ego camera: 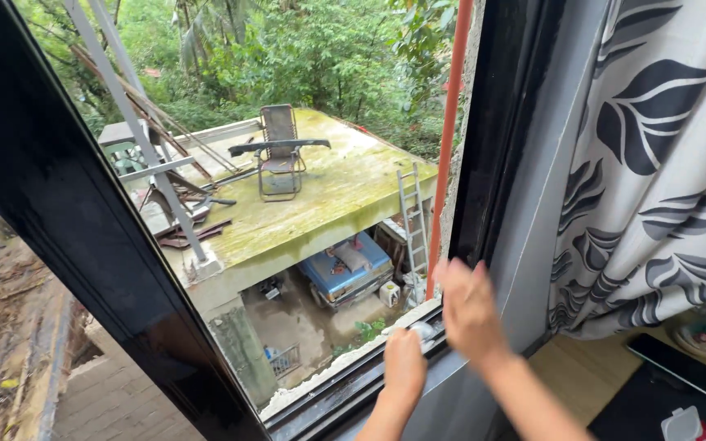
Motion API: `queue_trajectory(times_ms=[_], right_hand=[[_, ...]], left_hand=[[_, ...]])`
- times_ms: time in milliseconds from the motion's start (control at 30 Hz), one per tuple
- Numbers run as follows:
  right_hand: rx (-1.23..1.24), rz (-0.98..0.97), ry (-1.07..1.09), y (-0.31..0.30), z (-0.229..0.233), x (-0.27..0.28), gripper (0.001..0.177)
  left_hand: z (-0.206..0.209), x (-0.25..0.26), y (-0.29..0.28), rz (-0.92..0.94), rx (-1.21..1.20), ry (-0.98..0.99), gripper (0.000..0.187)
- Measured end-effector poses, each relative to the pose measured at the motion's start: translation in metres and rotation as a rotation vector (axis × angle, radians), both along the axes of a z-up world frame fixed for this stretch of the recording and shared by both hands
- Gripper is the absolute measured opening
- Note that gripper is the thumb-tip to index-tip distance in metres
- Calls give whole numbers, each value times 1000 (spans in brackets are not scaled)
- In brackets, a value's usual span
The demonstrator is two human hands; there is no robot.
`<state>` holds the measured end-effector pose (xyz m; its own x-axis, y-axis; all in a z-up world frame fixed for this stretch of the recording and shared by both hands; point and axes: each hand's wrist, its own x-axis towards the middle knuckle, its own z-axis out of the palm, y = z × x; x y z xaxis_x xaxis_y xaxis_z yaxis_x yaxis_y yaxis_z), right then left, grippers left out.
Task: The person cleans the frame and sill of a window by hand using a series of wet wipes, running their fingers along the grooves and wiping the black metal surfaces before discarding the used wipes.
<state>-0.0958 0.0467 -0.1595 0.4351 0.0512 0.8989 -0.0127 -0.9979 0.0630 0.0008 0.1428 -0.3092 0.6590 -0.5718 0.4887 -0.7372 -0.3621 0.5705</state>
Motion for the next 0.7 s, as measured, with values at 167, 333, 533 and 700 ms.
queue_trajectory(times_ms=[167, 333, 533, 700], right_hand=[[650, -61, 228, 21, -98, -9, 49], [755, -188, 369, -12, -132, -14, 45], [565, -398, 410, -13, -118, -10, 36], [716, -396, 425, -12, -102, -13, 29]], left_hand=[[4, 19, -55, -254, -266, 52, 9], [13, 7, -62, -302, -71, 68, 12], [6, 7, -80, -113, 4, -48, 9], [20, 29, -77, -340, 188, -78, 12]])
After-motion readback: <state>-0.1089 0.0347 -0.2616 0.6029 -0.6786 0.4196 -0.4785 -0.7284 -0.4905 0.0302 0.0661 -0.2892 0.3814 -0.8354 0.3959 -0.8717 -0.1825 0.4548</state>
